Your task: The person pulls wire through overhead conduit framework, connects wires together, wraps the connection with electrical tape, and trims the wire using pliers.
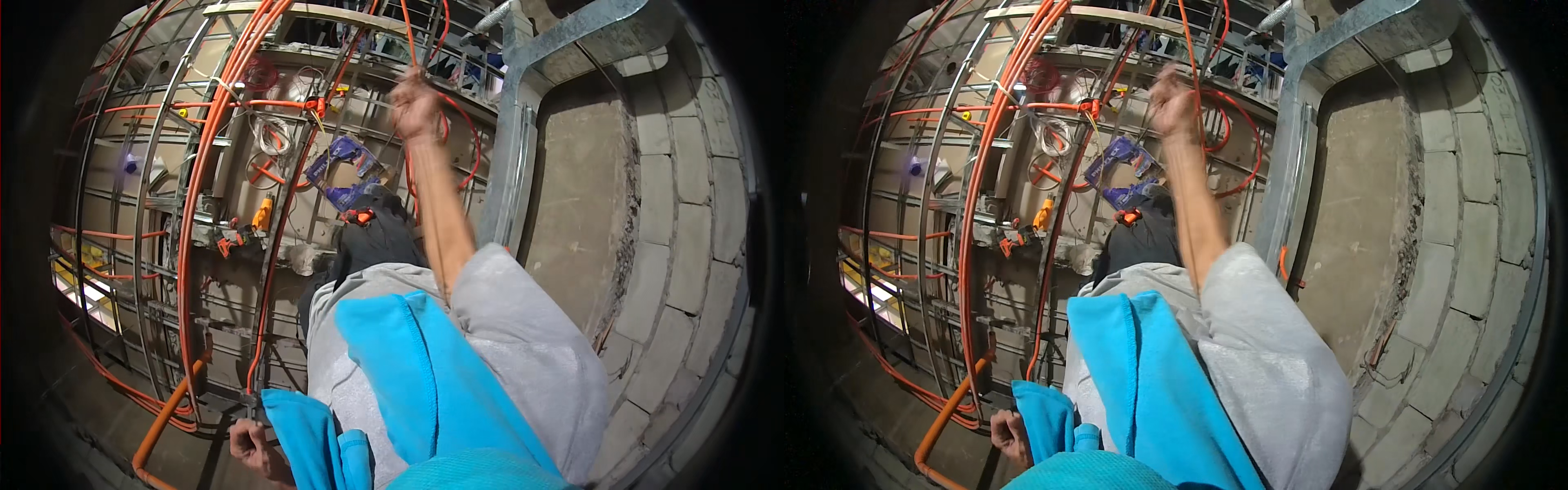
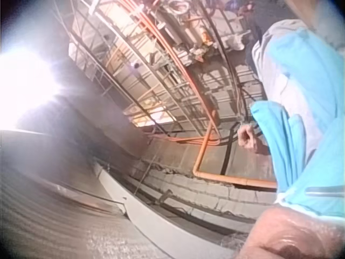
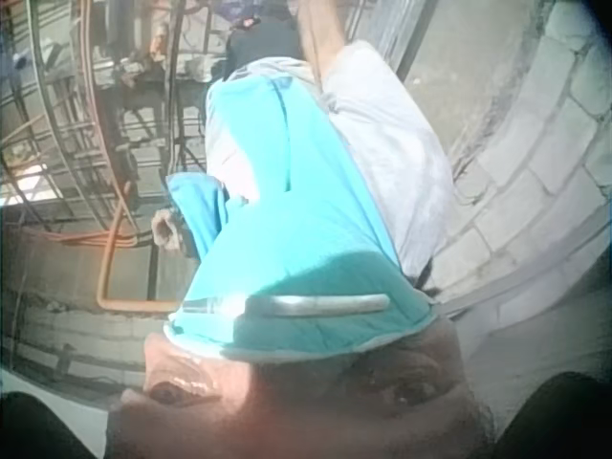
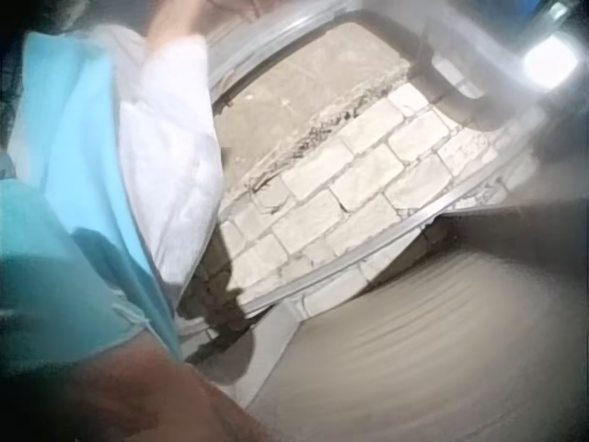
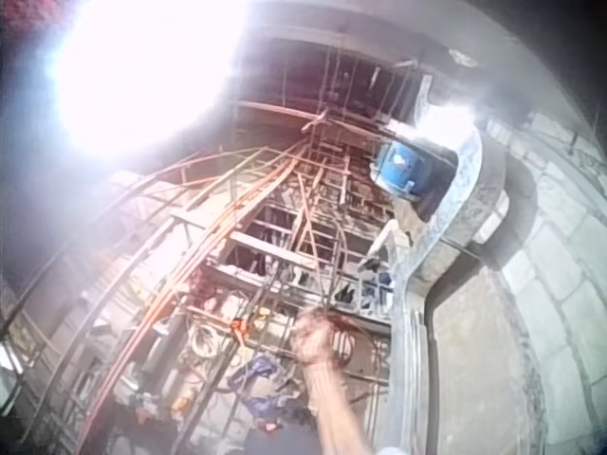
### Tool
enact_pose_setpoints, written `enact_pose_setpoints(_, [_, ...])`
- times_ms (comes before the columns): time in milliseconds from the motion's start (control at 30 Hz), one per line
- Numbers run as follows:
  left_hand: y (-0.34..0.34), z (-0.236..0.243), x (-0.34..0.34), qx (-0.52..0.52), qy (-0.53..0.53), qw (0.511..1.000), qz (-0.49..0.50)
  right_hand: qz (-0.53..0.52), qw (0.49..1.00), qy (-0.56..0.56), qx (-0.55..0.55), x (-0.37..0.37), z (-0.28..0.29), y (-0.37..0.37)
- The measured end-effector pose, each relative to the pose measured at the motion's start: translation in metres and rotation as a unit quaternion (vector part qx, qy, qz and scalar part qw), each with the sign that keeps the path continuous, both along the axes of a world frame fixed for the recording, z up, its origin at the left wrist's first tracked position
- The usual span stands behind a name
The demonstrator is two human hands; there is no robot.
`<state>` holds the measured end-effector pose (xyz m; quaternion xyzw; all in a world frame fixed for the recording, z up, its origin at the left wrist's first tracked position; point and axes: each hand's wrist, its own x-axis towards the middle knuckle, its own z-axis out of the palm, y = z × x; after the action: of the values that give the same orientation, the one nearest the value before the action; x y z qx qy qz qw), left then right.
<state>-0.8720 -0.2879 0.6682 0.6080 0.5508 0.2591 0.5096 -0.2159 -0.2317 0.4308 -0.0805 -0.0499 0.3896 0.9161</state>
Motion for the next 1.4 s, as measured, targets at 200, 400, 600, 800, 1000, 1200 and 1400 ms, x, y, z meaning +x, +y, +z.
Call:
enact_pose_setpoints(200, [0.02,-0.044,0.024,-0.068,-0.008,0.998,-0.01,0.0,0.911,-0.21,-0.355,-0.032,0.081,-0.093])
enact_pose_setpoints(400, [0.042,-0.053,-0.002,-0.088,0.006,0.996,-0.011,0.046,0.904,-0.133,-0.404,-0.07,0.031,-0.144])
enact_pose_setpoints(600, [0.053,-0.067,-0.005,-0.125,-0.017,0.992,-0.02,0.02,0.914,-0.133,-0.383,-0.09,0.045,-0.154])
enact_pose_setpoints(800, [0.057,-0.107,-0.024,-0.168,-0.026,0.984,-0.054,-0.096,0.985,-0.056,-0.132,-0.092,0.208,-0.151])
enact_pose_setpoints(1000, [0.062,-0.118,-0.012,-0.204,-0.037,0.968,-0.139,-0.146,0.923,-0.354,-0.043,-0.094,0.297,-0.157])
enact_pose_setpoints(1200, [0.057,-0.142,-0.017,-0.228,-0.012,0.968,-0.101,-0.038,0.956,0.034,-0.29,-0.016,0.203,-0.138])
enact_pose_setpoints(1400, [0.076,-0.159,-0.017,-0.26,-0.053,0.95,-0.164,-0.212,0.86,-0.167,-0.434,-0.022,0.115,-0.195])
